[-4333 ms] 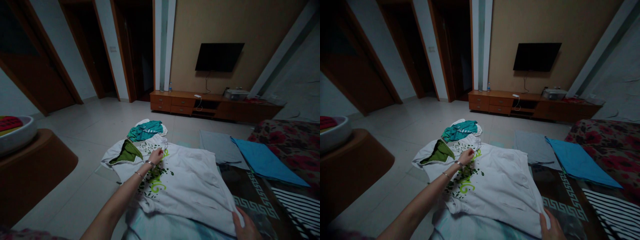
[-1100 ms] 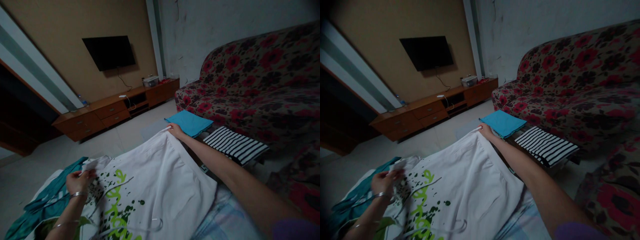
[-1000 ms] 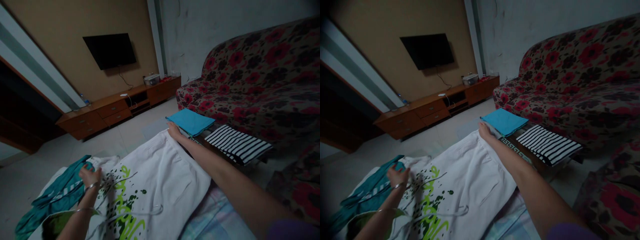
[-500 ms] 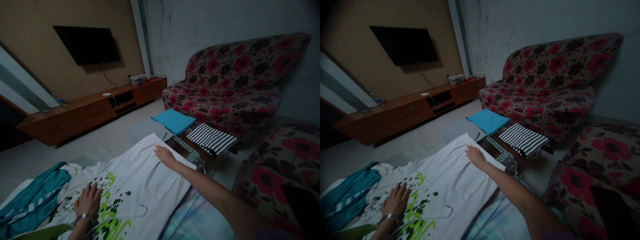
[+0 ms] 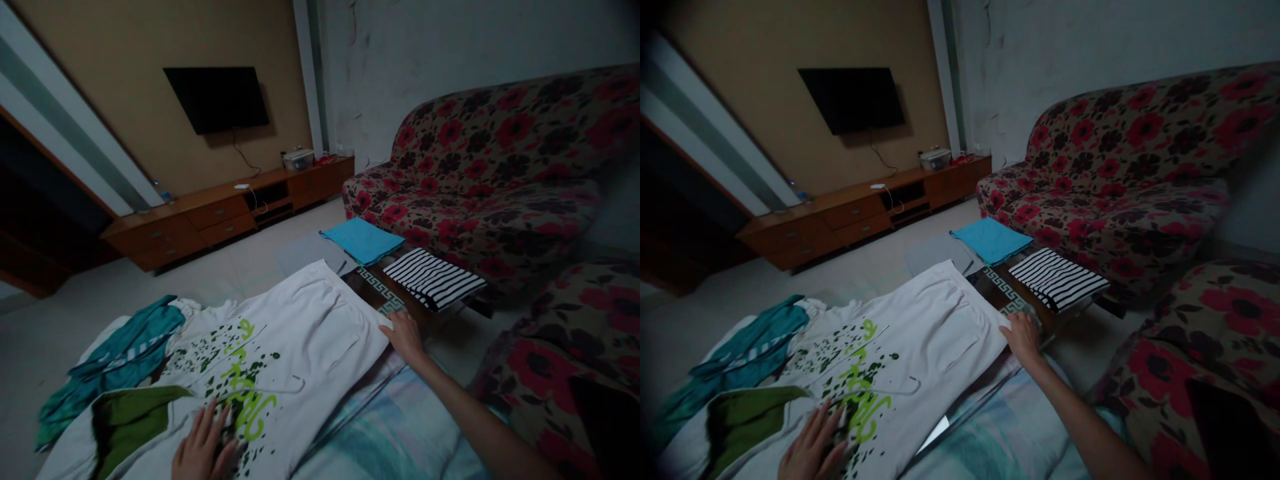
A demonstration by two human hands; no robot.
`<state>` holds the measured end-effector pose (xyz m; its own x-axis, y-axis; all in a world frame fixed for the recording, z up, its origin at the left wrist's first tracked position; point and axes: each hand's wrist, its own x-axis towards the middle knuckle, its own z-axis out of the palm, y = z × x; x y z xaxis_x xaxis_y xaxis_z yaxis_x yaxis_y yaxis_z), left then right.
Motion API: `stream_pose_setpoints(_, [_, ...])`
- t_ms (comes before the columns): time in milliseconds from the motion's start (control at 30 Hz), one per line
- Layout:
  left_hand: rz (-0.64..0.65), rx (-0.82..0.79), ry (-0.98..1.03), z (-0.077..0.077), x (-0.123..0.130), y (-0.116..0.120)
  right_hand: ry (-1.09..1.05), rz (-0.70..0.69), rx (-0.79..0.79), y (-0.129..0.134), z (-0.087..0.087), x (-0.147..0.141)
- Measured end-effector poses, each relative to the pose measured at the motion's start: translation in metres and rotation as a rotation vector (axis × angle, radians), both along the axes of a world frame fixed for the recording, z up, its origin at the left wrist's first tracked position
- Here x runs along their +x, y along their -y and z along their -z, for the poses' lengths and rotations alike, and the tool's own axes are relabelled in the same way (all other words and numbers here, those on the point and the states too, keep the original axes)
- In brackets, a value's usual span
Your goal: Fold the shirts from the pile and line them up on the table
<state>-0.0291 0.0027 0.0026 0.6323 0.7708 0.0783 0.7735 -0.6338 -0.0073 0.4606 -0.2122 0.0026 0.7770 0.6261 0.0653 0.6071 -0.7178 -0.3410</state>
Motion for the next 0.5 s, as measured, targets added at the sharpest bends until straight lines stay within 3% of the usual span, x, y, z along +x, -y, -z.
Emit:
stream_pose_setpoints(200, [-0.085, 0.070, -0.054, 0.013, -0.004, 0.044, -0.071, 0.090, 0.004, 0.008, 0.001, 0.013])
stream_pose_setpoints(300, [-0.096, 0.053, -0.083, 0.013, -0.002, 0.066, -0.063, 0.048, 0.010, 0.018, 0.003, 0.021])
stream_pose_setpoints(500, [-0.100, 0.011, -0.074, 0.003, -0.001, 0.102, -0.041, 0.043, -0.015, 0.037, 0.029, 0.034])
